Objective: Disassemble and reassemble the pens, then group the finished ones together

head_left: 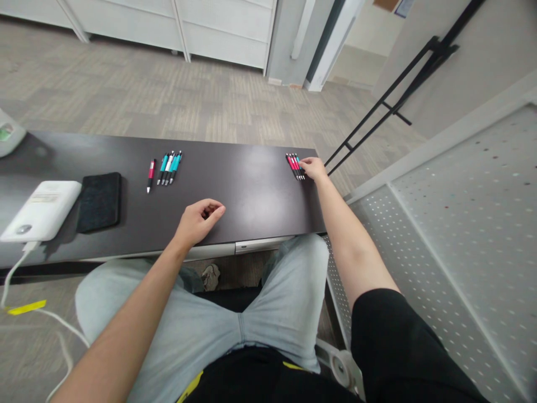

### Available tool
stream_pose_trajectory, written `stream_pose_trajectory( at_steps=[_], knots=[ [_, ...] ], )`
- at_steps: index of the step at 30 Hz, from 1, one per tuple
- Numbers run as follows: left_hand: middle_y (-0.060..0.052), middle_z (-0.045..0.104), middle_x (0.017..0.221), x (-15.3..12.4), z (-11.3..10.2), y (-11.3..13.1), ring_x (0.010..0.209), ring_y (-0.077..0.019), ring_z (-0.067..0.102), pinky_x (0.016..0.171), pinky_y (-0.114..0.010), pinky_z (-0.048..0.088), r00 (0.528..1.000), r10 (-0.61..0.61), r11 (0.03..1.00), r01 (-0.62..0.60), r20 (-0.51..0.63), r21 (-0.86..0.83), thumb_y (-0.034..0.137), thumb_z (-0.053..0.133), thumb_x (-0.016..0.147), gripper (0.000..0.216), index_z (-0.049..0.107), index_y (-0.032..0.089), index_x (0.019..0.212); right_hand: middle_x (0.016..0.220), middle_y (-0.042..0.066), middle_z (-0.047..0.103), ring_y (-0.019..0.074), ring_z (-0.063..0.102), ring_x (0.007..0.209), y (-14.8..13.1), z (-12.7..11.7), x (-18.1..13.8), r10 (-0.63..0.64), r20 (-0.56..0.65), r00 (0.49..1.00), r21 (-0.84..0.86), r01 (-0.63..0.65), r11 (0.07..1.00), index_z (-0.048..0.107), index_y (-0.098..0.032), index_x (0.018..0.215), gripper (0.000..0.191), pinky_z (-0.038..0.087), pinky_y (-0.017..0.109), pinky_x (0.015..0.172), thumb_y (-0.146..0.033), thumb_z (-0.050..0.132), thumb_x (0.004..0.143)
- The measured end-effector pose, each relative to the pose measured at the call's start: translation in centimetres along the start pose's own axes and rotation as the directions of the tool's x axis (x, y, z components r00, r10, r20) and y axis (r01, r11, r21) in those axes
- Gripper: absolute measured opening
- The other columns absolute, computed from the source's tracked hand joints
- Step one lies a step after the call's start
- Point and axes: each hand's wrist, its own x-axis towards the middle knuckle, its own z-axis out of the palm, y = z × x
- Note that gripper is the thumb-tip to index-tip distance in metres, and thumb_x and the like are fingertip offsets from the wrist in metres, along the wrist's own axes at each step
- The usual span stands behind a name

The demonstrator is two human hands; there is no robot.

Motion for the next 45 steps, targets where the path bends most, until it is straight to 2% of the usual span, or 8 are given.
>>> stream_pose_trajectory(
  at_steps=[6,11,17,24,32,35,41,45],
  knots=[
    [-0.006,0.088,0.085,0.0,-0.1,0.2,0.080,-0.0361,0.077,0.081,-0.053,0.062,1.000,-0.002,1.000,0.002,0.017,-0.003,0.076,0.085,0.090,0.036,0.087,0.041,0.083,0.130,0.019,0.098,0.0293,0.096,0.117,-0.1,0.0,-0.3,-0.009,0.035,0.999,0.015,0.008,1.000,0.095,-0.012,0.121,0.015,0.078,0.042,0.117,-0.025,0.098,0.113],
    [-0.006,0.087,0.084,-0.1,0.0,0.3,0.081,-0.0369,0.077,0.080,-0.053,0.063,1.000,0.000,1.000,0.000,-0.001,-0.014,0.077,0.085,0.090,0.036,0.087,0.042,0.082,0.113,0.012,0.094,0.0241,0.092,0.101,-0.4,0.1,-0.5,0.008,0.037,0.999,0.045,-0.010,0.999,0.091,-0.015,0.114,0.011,0.082,0.042,0.109,-0.015,0.101,0.108],
    [-0.006,0.087,0.084,0.0,0.0,0.3,0.079,-0.0364,0.076,0.079,-0.053,0.064,1.000,0.003,1.000,-0.003,0.008,-0.013,0.077,0.085,0.090,0.036,0.087,0.042,0.081,0.114,0.015,0.093,0.0280,0.092,0.094,-1.1,-0.4,-0.3,0.025,0.050,0.998,-0.047,-0.023,0.999,0.089,-0.015,0.107,0.015,0.087,0.049,0.097,-0.019,0.103,0.109],
    [-0.006,0.088,0.086,0.0,0.0,0.0,0.082,-0.0374,0.078,0.082,-0.055,0.064,1.000,0.000,1.000,0.000,0.003,-0.007,0.076,0.085,0.091,0.035,0.087,0.042,0.083,0.092,0.007,0.084,0.0244,0.087,0.085,-1.2,0.0,-0.5,-0.001,0.046,0.999,0.095,-0.003,0.995,0.086,-0.017,0.097,0.024,0.089,0.045,0.077,-0.016,0.110,0.100],
    [-0.006,0.089,0.086,0.1,0.1,-0.2,0.081,-0.0362,0.078,0.081,-0.053,0.065,1.000,0.013,1.000,-0.013,0.001,-0.004,0.076,0.085,0.092,0.036,0.088,0.041,0.084,0.090,0.006,0.082,0.0246,0.088,0.090,-2.8,1.1,-1.5,-0.012,0.068,0.998,0.165,0.000,0.986,0.084,-0.018,0.091,0.026,0.091,0.056,0.094,-0.007,0.104,0.102],
    [-0.006,0.089,0.086,0.1,0.1,-0.2,0.080,-0.0365,0.077,0.082,-0.054,0.064,1.000,0.010,1.000,-0.010,0.000,-0.007,0.076,0.086,0.091,0.036,0.088,0.041,0.083,0.088,0.005,0.080,0.0209,0.084,0.086,-3.4,1.1,-1.8,-0.014,0.092,0.996,0.154,-0.001,0.988,0.083,-0.017,0.088,0.028,0.091,0.052,0.094,-0.004,0.100,0.106],
    [-0.005,0.089,0.087,0.1,0.2,-0.5,0.083,-0.0364,0.076,0.083,-0.054,0.059,1.000,-0.012,1.000,0.013,0.013,-0.018,0.077,0.083,0.091,0.037,0.086,0.041,0.085,0.084,0.002,0.076,0.0166,0.082,0.090,-3.3,0.2,-3.0,0.120,0.111,0.987,0.217,-0.141,0.966,0.086,-0.014,0.104,0.019,0.084,0.026,0.078,-0.011,0.086,0.123],
    [-0.005,0.085,0.085,0.3,0.5,-0.7,0.082,-0.0363,0.076,0.083,-0.054,0.060,1.000,-0.007,0.999,0.007,0.006,-0.043,0.077,0.083,0.093,0.036,0.084,0.041,0.086,0.093,0.005,0.080,0.0180,0.081,0.093,-1.9,-0.2,-5.6,0.150,0.070,0.986,0.249,-0.162,0.955,0.084,-0.013,0.114,0.019,0.077,0.023,0.072,-0.023,0.078,0.130]
  ],
)
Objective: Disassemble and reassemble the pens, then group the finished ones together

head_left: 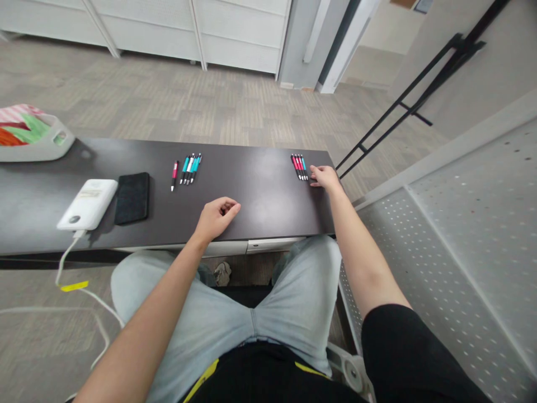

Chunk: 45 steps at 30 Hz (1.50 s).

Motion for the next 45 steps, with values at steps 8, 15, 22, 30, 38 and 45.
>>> stream_pose_trajectory(
  at_steps=[8,15,22,30,38,45],
  knots=[
    [-0.007,0.087,0.096,0.8,0.6,-1.6,0.086,-0.0320,0.078,0.088,-0.052,0.070,0.987,-0.038,0.993,0.019,-0.159,-0.119,0.072,0.080,0.095,0.035,0.080,0.037,0.099,0.139,0.019,0.093,0.0354,0.088,0.123,3.8,4.0,-8.5,-0.271,-0.057,0.961,-0.039,0.269,0.962,0.084,-0.029,0.134,0.018,0.079,0.049,0.100,-0.036,0.076,0.119],
    [-0.008,0.089,0.112,4.8,-5.4,-0.8,0.094,-0.0259,0.079,0.100,-0.040,0.068,0.933,-0.064,0.980,0.126,-0.354,0.155,0.024,0.071,0.112,0.010,0.080,0.028,0.116,0.103,0.016,0.090,0.0428,0.086,0.100,4.3,7.1,-11.2,-0.485,0.060,0.872,0.013,0.485,0.874,0.075,-0.040,0.102,0.011,0.071,0.061,0.112,-0.050,0.072,0.103],
    [-0.012,0.095,0.149,11.2,-11.5,1.4,0.148,-0.0345,0.086,0.123,-0.040,0.064,0.933,-0.201,0.631,0.357,-0.300,0.689,0.021,0.074,0.118,0.019,0.090,0.027,0.127,0.091,0.015,0.087,0.0442,0.083,0.089,4.6,7.3,-10.3,-0.539,0.080,0.839,0.032,0.538,0.842,0.067,-0.042,0.091,0.018,0.067,0.062,0.099,-0.060,0.067,0.094],
    [-0.021,0.092,0.161,13.4,-12.3,1.8,0.157,-0.0440,0.086,0.128,-0.046,0.068,0.905,-0.360,0.412,0.374,-0.228,0.831,0.035,0.081,0.115,0.041,0.098,0.021,0.149,0.090,0.014,0.088,0.0418,0.083,0.086,4.6,7.4,-10.5,-0.552,0.088,0.829,0.032,0.551,0.834,0.068,-0.041,0.088,0.020,0.066,0.057,0.095,-0.059,0.067,0.095],
    [-0.029,0.092,0.158,15.1,-12.5,1.8,0.153,-0.0486,0.087,0.126,-0.048,0.071,0.881,-0.427,0.308,0.353,-0.203,0.883,0.048,0.089,0.109,0.047,0.098,0.014,0.142,0.087,0.012,0.087,0.0411,0.084,0.087,4.3,7.2,-10.6,-0.545,0.108,0.832,-0.021,0.550,0.835,0.067,-0.040,0.086,0.017,0.066,0.055,0.093,-0.054,0.066,0.096],
    [-0.014,0.090,0.087,14.6,-13.8,1.1,0.110,-0.0410,0.091,0.109,-0.050,0.071,0.941,-0.260,0.628,0.335,-0.216,0.703,0.031,0.096,0.099,0.023,0.086,0.028,0.079,0.094,0.013,0.092,0.0440,0.089,0.098,3.7,6.8,-11.4,-0.512,0.129,0.849,-0.087,0.524,0.847,0.071,-0.042,0.087,0.018,0.071,0.059,0.104,-0.048,0.067,0.103]
  ],
)
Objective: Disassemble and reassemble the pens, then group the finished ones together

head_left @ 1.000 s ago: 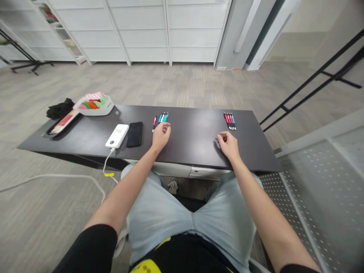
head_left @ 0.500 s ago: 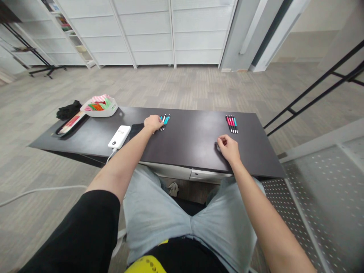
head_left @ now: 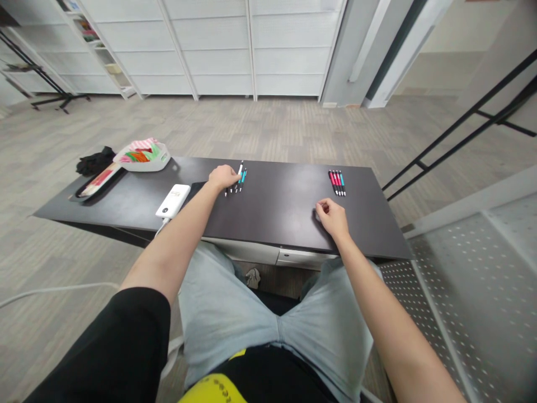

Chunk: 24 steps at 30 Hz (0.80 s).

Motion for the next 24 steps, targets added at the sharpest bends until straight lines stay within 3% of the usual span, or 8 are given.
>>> stream_pose_trajectory(
  at_steps=[3,7,12,14,18,24],
  knots=[
    [-0.007,0.083,0.075,-1.6,0.3,0.5,0.083,-0.0293,0.081,0.095,-0.042,0.066,0.991,0.104,0.948,-0.072,0.087,-0.309,0.022,0.091,0.101,0.035,0.079,0.028,0.069,0.098,0.011,0.094,0.0435,0.090,0.100,-0.5,-0.1,-0.1,0.028,-0.001,1.000,-0.016,-0.028,0.999,0.072,-0.042,0.086,0.017,0.072,0.059,0.107,-0.045,0.069,0.102],
    [-0.005,0.088,0.083,-6.4,3.2,2.6,0.079,-0.0226,0.077,0.088,-0.038,0.063,0.977,0.197,0.658,-0.068,0.084,-0.750,0.025,0.093,0.104,0.025,0.078,0.026,0.085,0.095,0.010,0.093,0.0409,0.090,0.098,-1.1,-0.5,-0.1,0.032,-0.009,0.999,-0.025,-0.032,0.999,0.070,-0.041,0.085,0.016,0.072,0.056,0.105,-0.041,0.070,0.101],
    [-0.004,0.091,0.099,-13.2,9.1,4.8,0.089,-0.0249,0.085,0.096,-0.044,0.073,0.965,0.255,0.438,-0.052,0.069,-0.897,0.035,0.094,0.101,0.018,0.077,0.032,0.098,0.100,0.007,0.094,0.0376,0.087,0.099,-2.1,-0.5,-0.3,0.066,0.003,0.998,0.001,-0.066,0.998,0.071,-0.041,0.094,0.009,0.071,0.054,0.106,-0.042,0.075,0.101],
    [-0.004,0.090,0.102,-14.8,11.0,5.1,0.086,-0.0257,0.085,0.098,-0.047,0.074,0.960,0.276,0.409,-0.071,0.049,-0.910,0.043,0.096,0.098,0.021,0.078,0.034,0.100,0.099,0.004,0.092,0.0342,0.082,0.089,-2.8,0.4,-0.6,0.073,0.009,0.997,0.141,-0.073,0.987,0.071,-0.041,0.104,0.009,0.071,0.052,0.101,-0.047,0.077,0.100],
    [-0.006,0.092,0.103,-16.1,12.9,5.0,0.088,-0.0310,0.088,0.099,-0.053,0.075,0.954,0.300,0.461,-0.150,-0.005,-0.874,0.061,0.095,0.093,0.029,0.082,0.036,0.100,0.109,-0.001,0.093,0.0276,0.071,0.069,-4.6,3.8,-1.8,-0.006,0.081,0.997,0.526,-0.038,0.850,0.067,-0.042,0.128,0.045,0.069,0.050,0.083,-0.066,0.086,0.095],
    [-0.009,0.094,0.099,-16.3,13.2,4.7,0.090,-0.0392,0.090,0.104,-0.060,0.073,0.918,0.392,0.528,-0.275,-0.056,-0.803,0.068,0.088,0.093,0.029,0.086,0.039,0.097,0.093,-0.003,0.085,0.0295,0.073,0.077,-6.0,7.2,-3.3,-0.013,0.030,0.999,0.615,-0.008,0.788,0.064,-0.043,0.128,0.053,0.067,0.049,0.081,-0.075,0.089,0.094]
  ],
)
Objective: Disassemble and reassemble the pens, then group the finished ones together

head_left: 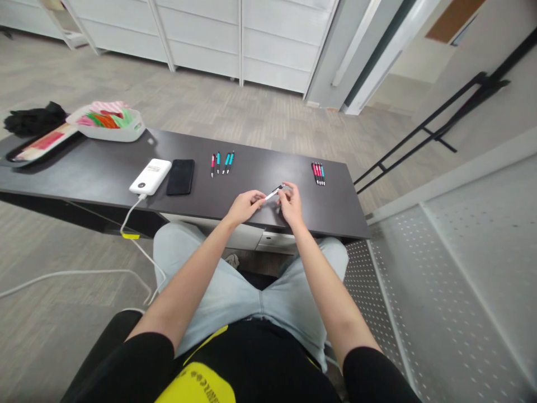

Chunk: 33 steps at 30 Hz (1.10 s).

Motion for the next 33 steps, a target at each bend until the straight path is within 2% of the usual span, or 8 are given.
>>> stream_pose_trajectory(
  at_steps=[6,10,13,15,21,23,28,33],
  knots=[
    [-0.007,0.093,0.094,0.0,0.2,0.0,0.094,-0.0413,0.093,0.105,-0.059,0.072,0.999,-0.014,1.000,0.014,0.036,-0.007,0.069,0.087,0.097,0.031,0.089,0.039,0.100,0.105,0.002,0.087,0.0338,0.082,0.099,0.5,0.1,0.0,0.062,0.035,0.997,-0.006,-0.062,0.998,0.063,-0.044,0.138,0.070,0.064,0.044,0.072,-0.084,0.094,0.089],
    [-0.009,0.096,0.111,-0.1,0.3,0.2,0.094,-0.0370,0.094,0.105,-0.054,0.073,0.999,-0.043,0.995,0.043,0.000,-0.095,0.062,0.087,0.104,0.026,0.087,0.036,0.109,0.111,0.004,0.087,0.0354,0.082,0.103,1.4,-0.7,0.4,0.072,-0.124,0.990,0.041,-0.067,0.997,0.060,-0.044,0.158,0.083,0.065,0.045,0.074,-0.089,0.087,0.093],
    [-0.008,0.094,0.107,-0.1,0.3,0.5,0.090,-0.0314,0.091,0.103,-0.048,0.071,0.994,-0.084,0.994,0.079,-0.073,-0.070,0.060,0.082,0.112,0.029,0.084,0.032,0.109,0.113,0.004,0.087,0.0312,0.076,0.093,2.3,-1.3,0.7,0.087,-0.258,0.962,0.135,-0.053,0.989,0.055,-0.043,0.173,0.087,0.067,0.044,0.078,-0.083,0.083,0.102],
    [-0.007,0.092,0.103,-0.2,0.2,0.6,0.088,-0.0284,0.088,0.098,-0.044,0.070,0.989,-0.111,0.993,0.107,-0.097,-0.047,0.062,0.084,0.112,0.033,0.082,0.029,0.107,0.108,0.003,0.083,0.0279,0.072,0.086,2.8,-1.5,0.9,0.093,-0.290,0.953,0.174,-0.043,0.984,0.056,-0.037,0.175,0.087,0.068,0.042,0.082,-0.083,0.080,0.105],
    [-0.007,0.091,0.098,-0.3,0.0,0.7,0.087,-0.0270,0.083,0.091,-0.040,0.067,0.993,-0.103,0.994,0.102,-0.064,-0.028,0.061,0.087,0.109,0.034,0.084,0.028,0.100,0.097,0.002,0.074,0.0240,0.067,0.080,2.8,-1.4,1.1,0.057,-0.223,0.973,0.101,-0.035,0.994,0.075,-0.030,0.154,0.087,0.065,0.039,0.081,-0.099,0.082,0.102],
    [-0.006,0.090,0.097,-0.3,-0.1,0.8,0.087,-0.0270,0.082,0.091,-0.040,0.067,0.993,-0.102,0.995,0.101,-0.067,-0.012,0.063,0.087,0.110,0.037,0.084,0.028,0.099,0.096,0.002,0.074,0.0235,0.068,0.080,2.3,-1.3,1.1,0.071,-0.218,0.973,0.103,-0.049,0.993,0.078,-0.031,0.158,0.083,0.067,0.038,0.082,-0.096,0.081,0.107],
    [-0.006,0.089,0.094,-0.3,0.0,1.1,0.085,-0.0252,0.082,0.091,-0.039,0.067,0.991,-0.103,0.995,0.104,-0.081,0.011,0.061,0.087,0.114,0.038,0.083,0.027,0.097,0.097,0.000,0.082,0.0221,0.076,0.081,1.4,-1.2,1.1,0.198,-0.265,0.944,0.204,-0.146,0.968,0.072,-0.033,0.180,0.068,0.074,0.036,0.088,-0.067,0.083,0.122],
    [-0.006,0.090,0.094,-0.6,-0.1,1.4,0.087,-0.0263,0.080,0.090,-0.039,0.067,0.995,-0.084,0.996,0.086,-0.060,0.032,0.059,0.089,0.109,0.033,0.085,0.027,0.099,0.103,0.004,0.084,0.0242,0.082,0.088,2.1,-1.3,1.1,0.112,-0.227,0.967,0.142,-0.081,0.986,0.075,-0.031,0.173,0.076,0.076,0.037,0.088,-0.083,0.084,0.117]
  ],
)
